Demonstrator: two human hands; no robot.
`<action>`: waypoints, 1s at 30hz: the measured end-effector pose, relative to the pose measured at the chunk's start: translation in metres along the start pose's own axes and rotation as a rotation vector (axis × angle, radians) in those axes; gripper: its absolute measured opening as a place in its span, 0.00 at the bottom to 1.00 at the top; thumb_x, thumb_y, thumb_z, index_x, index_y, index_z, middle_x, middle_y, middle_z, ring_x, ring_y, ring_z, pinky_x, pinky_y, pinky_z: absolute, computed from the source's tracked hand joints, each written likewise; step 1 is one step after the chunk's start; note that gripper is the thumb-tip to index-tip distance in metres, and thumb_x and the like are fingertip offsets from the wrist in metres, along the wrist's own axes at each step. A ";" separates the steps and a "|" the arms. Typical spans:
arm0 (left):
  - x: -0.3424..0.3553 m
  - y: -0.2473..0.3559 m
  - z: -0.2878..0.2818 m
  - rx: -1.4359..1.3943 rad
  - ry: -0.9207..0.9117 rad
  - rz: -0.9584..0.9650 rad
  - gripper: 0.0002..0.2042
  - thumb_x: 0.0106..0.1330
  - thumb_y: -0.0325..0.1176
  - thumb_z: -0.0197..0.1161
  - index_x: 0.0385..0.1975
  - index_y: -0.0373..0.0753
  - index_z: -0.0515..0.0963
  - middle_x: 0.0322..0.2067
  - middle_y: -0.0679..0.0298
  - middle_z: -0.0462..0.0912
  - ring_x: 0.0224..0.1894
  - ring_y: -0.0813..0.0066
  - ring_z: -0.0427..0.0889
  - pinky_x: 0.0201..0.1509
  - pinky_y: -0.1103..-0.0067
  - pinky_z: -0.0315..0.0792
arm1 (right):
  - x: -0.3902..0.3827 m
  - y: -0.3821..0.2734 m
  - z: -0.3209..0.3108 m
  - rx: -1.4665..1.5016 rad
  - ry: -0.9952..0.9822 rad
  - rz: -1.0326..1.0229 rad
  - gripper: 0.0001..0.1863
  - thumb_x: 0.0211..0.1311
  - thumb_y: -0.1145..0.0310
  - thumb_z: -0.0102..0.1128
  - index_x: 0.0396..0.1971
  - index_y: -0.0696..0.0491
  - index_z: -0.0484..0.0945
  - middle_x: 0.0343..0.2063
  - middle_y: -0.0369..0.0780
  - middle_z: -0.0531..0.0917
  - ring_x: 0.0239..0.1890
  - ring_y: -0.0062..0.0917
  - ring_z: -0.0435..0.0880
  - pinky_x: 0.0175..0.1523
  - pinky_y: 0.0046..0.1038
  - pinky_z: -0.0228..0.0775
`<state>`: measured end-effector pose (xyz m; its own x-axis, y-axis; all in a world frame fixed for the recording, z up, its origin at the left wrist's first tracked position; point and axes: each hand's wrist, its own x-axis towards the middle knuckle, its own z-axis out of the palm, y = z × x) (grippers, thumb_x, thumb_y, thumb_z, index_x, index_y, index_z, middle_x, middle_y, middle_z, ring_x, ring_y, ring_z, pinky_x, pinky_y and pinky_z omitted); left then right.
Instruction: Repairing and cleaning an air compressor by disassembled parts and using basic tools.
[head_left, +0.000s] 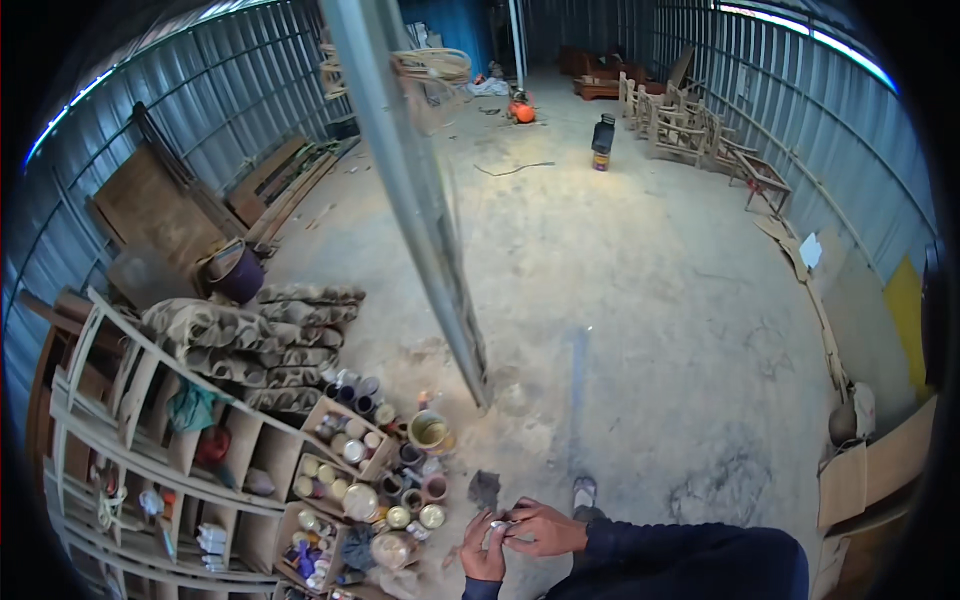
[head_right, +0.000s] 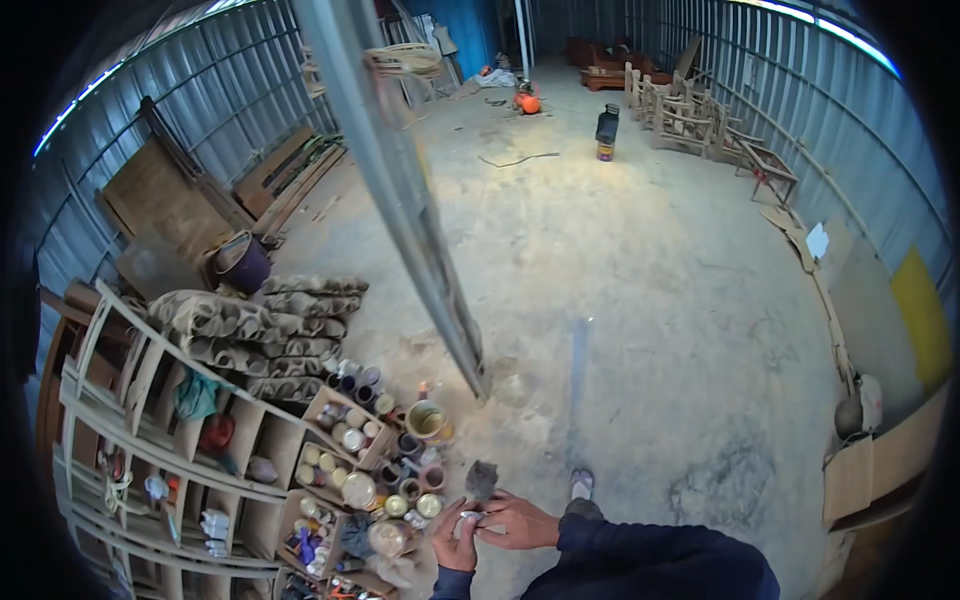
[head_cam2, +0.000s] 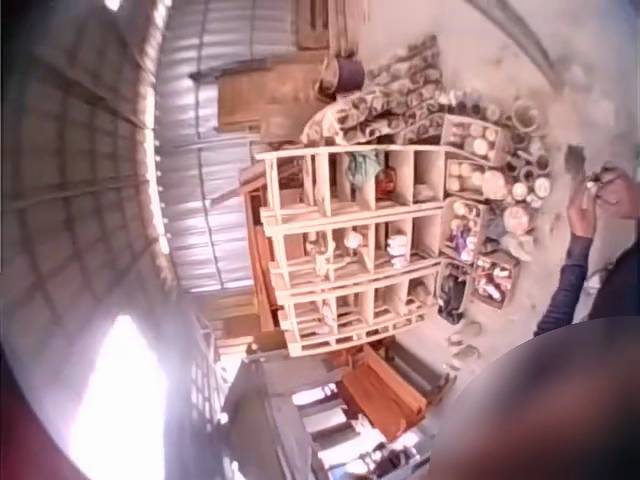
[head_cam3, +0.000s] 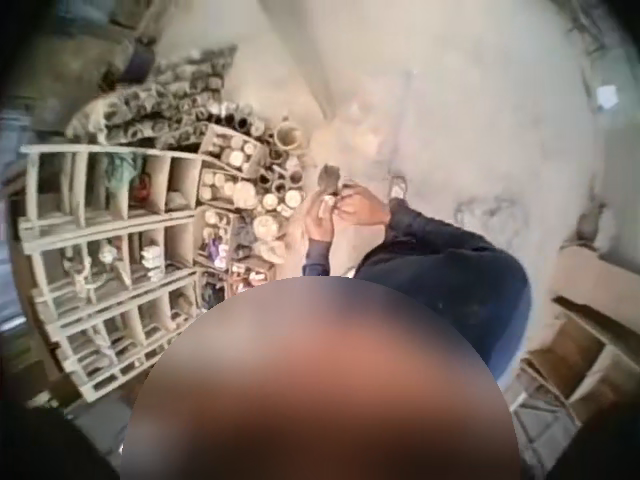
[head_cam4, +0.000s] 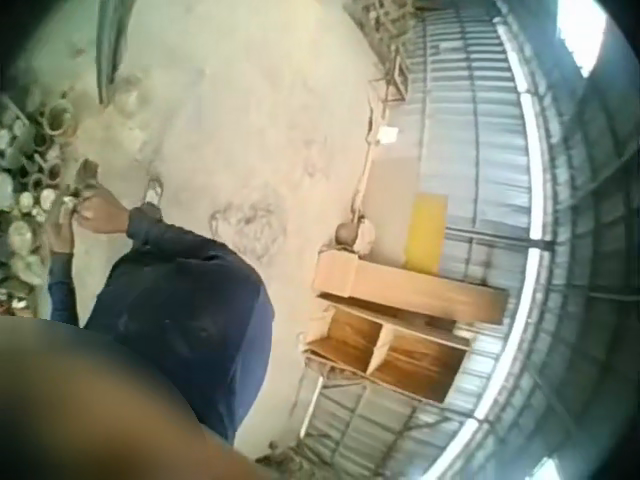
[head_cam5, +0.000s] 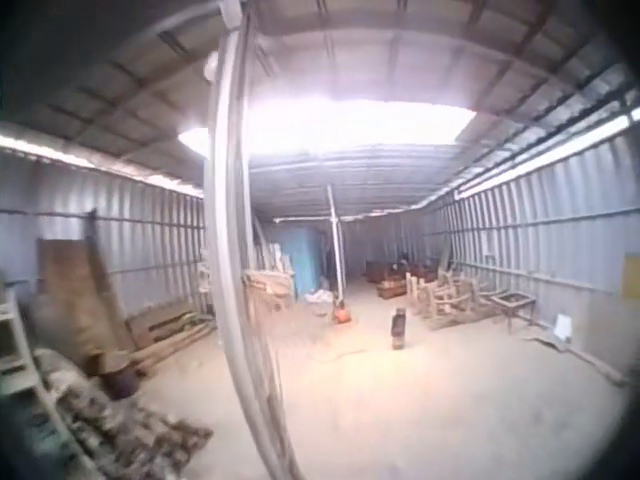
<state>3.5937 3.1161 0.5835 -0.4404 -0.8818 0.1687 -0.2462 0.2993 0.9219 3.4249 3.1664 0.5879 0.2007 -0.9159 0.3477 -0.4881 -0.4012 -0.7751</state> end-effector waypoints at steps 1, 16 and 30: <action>0.027 0.002 0.031 -0.077 0.001 -0.036 0.12 0.64 0.28 0.61 0.46 0.34 0.81 0.48 0.53 0.83 0.56 0.57 0.78 0.58 0.69 0.71 | 0.003 0.023 -0.035 -0.013 -0.007 0.010 0.10 0.56 0.70 0.63 0.39 0.53 0.82 0.42 0.42 0.81 0.46 0.38 0.79 0.51 0.38 0.71; 0.533 0.099 0.352 -0.217 -0.064 0.201 0.07 0.63 0.26 0.64 0.39 0.32 0.83 0.42 0.57 0.84 0.54 0.59 0.79 0.60 0.68 0.70 | 0.148 0.337 -0.474 -0.095 0.371 0.064 0.12 0.51 0.82 0.64 0.36 0.54 0.80 0.46 0.42 0.83 0.41 0.39 0.83 0.44 0.32 0.77; 1.125 0.050 0.550 -0.407 -0.196 -0.171 0.15 0.72 0.40 0.57 0.43 0.35 0.82 0.38 0.68 0.82 0.39 0.84 0.76 0.40 0.82 0.72 | 0.392 0.649 -0.828 0.067 0.830 0.320 0.13 0.53 0.89 0.56 0.36 0.58 0.75 0.49 0.48 0.79 0.41 0.26 0.83 0.41 0.23 0.77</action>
<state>2.6112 2.3391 0.6277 -0.5867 -0.8092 -0.0299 0.0113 -0.0451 0.9989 2.4837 2.5587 0.6583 -0.6294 -0.6894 0.3586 -0.3588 -0.1515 -0.9210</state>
